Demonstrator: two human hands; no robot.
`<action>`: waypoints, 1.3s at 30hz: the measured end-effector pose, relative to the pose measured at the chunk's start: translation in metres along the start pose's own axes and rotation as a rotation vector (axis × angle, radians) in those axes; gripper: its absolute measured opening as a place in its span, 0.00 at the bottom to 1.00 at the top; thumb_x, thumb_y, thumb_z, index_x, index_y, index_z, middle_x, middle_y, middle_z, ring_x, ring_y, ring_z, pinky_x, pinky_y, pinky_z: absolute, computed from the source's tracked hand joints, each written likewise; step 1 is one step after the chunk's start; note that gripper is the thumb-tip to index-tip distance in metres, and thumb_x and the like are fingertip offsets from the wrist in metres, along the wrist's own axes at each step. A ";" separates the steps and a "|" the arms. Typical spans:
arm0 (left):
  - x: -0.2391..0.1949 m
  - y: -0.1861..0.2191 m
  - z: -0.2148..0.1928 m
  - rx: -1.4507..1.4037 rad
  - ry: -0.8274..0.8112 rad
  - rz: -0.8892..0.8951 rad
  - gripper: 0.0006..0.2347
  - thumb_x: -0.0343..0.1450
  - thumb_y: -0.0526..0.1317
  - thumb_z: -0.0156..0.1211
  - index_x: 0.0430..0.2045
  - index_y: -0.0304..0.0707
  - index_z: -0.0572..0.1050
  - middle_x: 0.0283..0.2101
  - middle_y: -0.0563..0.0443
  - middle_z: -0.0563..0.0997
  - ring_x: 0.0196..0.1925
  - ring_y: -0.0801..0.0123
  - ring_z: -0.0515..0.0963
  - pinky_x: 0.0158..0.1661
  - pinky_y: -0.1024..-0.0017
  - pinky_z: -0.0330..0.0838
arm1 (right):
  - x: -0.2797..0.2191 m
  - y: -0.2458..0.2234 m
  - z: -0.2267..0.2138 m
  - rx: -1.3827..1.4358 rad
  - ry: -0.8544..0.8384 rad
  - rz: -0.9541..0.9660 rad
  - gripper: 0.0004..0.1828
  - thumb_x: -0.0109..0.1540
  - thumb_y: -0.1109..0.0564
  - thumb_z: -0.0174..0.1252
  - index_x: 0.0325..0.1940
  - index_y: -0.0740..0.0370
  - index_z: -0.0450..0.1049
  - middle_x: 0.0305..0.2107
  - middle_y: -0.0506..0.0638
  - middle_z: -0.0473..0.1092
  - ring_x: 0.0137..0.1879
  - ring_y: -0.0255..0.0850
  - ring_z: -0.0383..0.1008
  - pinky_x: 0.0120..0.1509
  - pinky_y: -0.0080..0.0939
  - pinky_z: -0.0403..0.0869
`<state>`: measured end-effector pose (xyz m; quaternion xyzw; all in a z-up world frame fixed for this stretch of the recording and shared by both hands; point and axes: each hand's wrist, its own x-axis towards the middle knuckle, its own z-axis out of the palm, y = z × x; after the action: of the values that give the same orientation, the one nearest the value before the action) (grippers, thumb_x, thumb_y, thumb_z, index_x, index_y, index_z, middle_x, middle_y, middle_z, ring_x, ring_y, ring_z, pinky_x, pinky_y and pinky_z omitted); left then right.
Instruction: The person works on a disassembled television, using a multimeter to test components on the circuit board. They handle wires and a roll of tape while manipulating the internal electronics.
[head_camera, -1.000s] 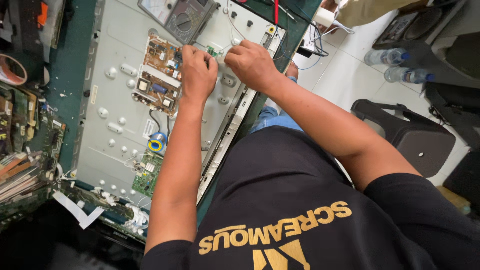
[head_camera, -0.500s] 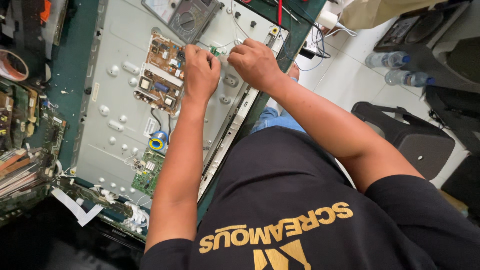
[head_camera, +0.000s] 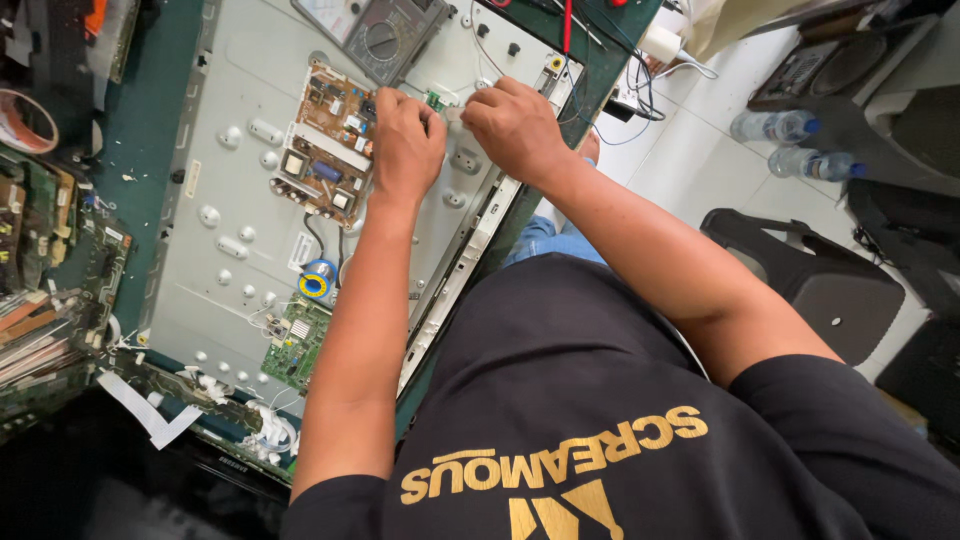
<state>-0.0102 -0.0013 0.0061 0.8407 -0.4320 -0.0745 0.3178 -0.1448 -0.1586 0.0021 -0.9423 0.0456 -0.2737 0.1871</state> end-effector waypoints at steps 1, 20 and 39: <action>-0.001 0.000 0.000 -0.004 -0.002 0.000 0.05 0.71 0.32 0.56 0.25 0.29 0.75 0.38 0.37 0.70 0.46 0.46 0.74 0.49 0.56 0.73 | 0.000 -0.001 -0.001 -0.002 -0.003 0.002 0.08 0.65 0.61 0.68 0.32 0.55 0.78 0.33 0.42 0.79 0.33 0.47 0.67 0.31 0.47 0.69; -0.045 0.051 -0.028 0.309 -0.180 0.121 0.02 0.77 0.37 0.59 0.39 0.40 0.76 0.67 0.48 0.77 0.67 0.50 0.73 0.54 0.52 0.72 | -0.013 -0.012 -0.067 0.433 -0.177 0.567 0.11 0.72 0.57 0.60 0.59 0.58 0.79 0.41 0.48 0.81 0.39 0.43 0.78 0.46 0.45 0.74; -0.081 0.026 -0.006 0.385 0.068 0.116 0.04 0.78 0.40 0.51 0.37 0.41 0.69 0.68 0.44 0.73 0.67 0.51 0.75 0.52 0.55 0.71 | 0.033 -0.043 -0.057 -0.066 -0.964 0.324 0.48 0.60 0.41 0.56 0.85 0.34 0.51 0.31 0.65 0.77 0.43 0.71 0.81 0.49 0.66 0.77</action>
<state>-0.0750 0.0534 0.0143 0.8618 -0.4748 0.0564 0.1692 -0.1482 -0.1435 0.0793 -0.9478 0.1081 0.2262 0.1970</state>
